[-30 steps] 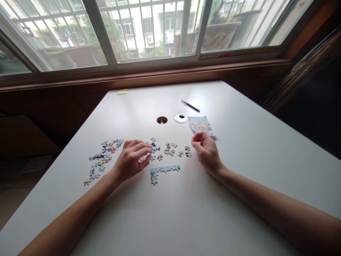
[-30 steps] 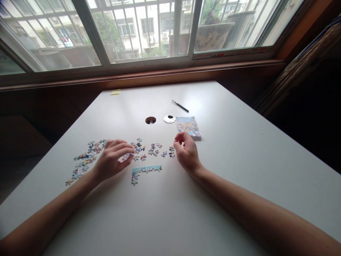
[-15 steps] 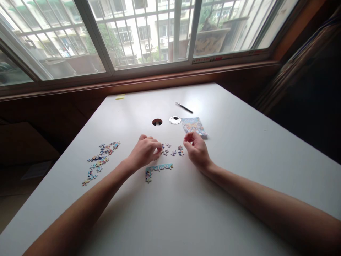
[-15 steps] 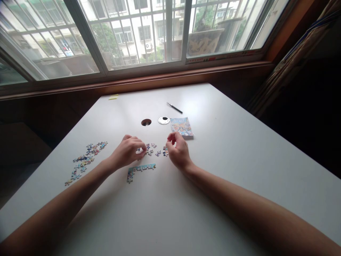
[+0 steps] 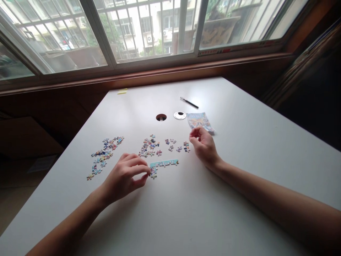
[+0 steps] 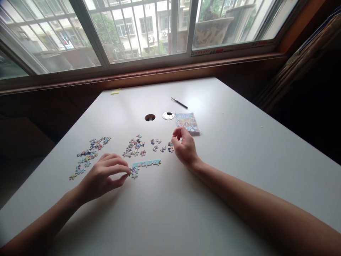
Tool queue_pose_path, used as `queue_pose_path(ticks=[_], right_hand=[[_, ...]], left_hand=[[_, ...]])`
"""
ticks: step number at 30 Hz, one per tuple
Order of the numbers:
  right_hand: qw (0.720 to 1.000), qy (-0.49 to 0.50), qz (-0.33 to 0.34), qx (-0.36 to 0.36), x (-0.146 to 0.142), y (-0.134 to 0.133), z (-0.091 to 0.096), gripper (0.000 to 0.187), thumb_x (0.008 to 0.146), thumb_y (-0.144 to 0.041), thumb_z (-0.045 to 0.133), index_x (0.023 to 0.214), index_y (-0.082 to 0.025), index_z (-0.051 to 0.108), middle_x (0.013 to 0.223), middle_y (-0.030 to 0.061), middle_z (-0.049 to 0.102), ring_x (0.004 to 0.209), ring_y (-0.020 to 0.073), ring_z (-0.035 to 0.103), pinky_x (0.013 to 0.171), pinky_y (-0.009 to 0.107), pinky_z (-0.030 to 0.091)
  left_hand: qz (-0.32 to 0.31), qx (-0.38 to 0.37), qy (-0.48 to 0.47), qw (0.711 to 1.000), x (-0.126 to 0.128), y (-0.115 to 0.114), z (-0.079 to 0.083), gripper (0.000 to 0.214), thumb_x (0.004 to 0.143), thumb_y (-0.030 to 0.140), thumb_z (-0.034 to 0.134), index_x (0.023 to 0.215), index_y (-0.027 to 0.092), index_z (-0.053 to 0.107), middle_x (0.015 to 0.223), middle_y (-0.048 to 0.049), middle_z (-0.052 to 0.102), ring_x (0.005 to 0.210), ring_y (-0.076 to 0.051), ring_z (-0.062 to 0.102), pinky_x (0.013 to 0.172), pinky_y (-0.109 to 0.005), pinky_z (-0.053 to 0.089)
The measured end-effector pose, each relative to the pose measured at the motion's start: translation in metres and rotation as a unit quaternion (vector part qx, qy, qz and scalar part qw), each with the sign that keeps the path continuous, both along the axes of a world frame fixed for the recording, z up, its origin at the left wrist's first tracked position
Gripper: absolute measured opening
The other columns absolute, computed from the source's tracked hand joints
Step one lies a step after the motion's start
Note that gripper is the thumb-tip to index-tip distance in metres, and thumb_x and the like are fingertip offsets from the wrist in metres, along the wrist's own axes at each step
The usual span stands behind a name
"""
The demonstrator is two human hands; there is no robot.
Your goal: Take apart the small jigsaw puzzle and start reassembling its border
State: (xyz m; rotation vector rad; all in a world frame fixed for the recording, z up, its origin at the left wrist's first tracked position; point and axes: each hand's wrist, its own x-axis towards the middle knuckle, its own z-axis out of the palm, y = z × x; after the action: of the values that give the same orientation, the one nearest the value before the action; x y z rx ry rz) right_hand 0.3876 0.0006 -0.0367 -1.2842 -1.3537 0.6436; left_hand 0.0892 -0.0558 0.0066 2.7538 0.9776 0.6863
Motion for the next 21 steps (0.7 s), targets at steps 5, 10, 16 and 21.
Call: queue_pose_path(ticks=[5, 10, 16, 21], right_hand=[[1.0, 0.007, 0.004, -0.001, 0.001, 0.0, 0.001, 0.007, 0.075, -0.018, 0.056, 0.081, -0.021, 0.054, 0.078, 0.0003, 0.055, 0.07, 0.0164, 0.048, 0.066, 0.032, 0.039], [1.0, 0.014, 0.008, -0.003, 0.002, 0.001, -0.001, 0.008, 0.074, -0.018, 0.058, 0.081, -0.021, 0.055, 0.078, 0.0003, 0.056, 0.071, 0.0169, 0.05, 0.065, 0.032, 0.038], [1.0, 0.017, 0.01, 0.0, 0.002, 0.001, -0.002, 0.008, 0.075, -0.018, 0.059, 0.081, -0.021, 0.055, 0.077, 0.0001, 0.055, 0.07, 0.0165, 0.049, 0.067, 0.032, 0.04], [1.0, 0.019, 0.009, 0.001, 0.003, 0.002, -0.004, 0.008, 0.075, -0.02, 0.059, 0.081, -0.022, 0.055, 0.078, 0.001, 0.056, 0.071, 0.0174, 0.05, 0.066, 0.032, 0.04]], left_hand=[[0.007, 0.004, 0.031, 0.999, -0.006, 0.006, -0.003, 0.012, 0.089, 0.017, 0.061, 0.091, 0.027, 0.069, 0.091, 0.0001, 0.073, 0.086, -0.018, 0.063, 0.083, -0.035, 0.042], [0.022, 0.001, 0.041, 0.999, -0.018, 0.012, -0.006, 0.011, 0.09, 0.018, 0.061, 0.092, 0.026, 0.069, 0.094, -0.0009, 0.073, 0.092, -0.019, 0.064, 0.085, -0.035, 0.041], [0.022, -0.006, 0.046, 0.999, -0.02, 0.014, -0.007, 0.01, 0.091, 0.019, 0.061, 0.089, 0.025, 0.069, 0.093, -0.0015, 0.072, 0.092, -0.019, 0.065, 0.085, -0.036, 0.041], [0.024, -0.01, 0.047, 0.999, -0.023, 0.016, -0.007, 0.01, 0.091, 0.02, 0.061, 0.09, 0.025, 0.069, 0.094, -0.0011, 0.072, 0.09, -0.018, 0.065, 0.085, -0.036, 0.041]])
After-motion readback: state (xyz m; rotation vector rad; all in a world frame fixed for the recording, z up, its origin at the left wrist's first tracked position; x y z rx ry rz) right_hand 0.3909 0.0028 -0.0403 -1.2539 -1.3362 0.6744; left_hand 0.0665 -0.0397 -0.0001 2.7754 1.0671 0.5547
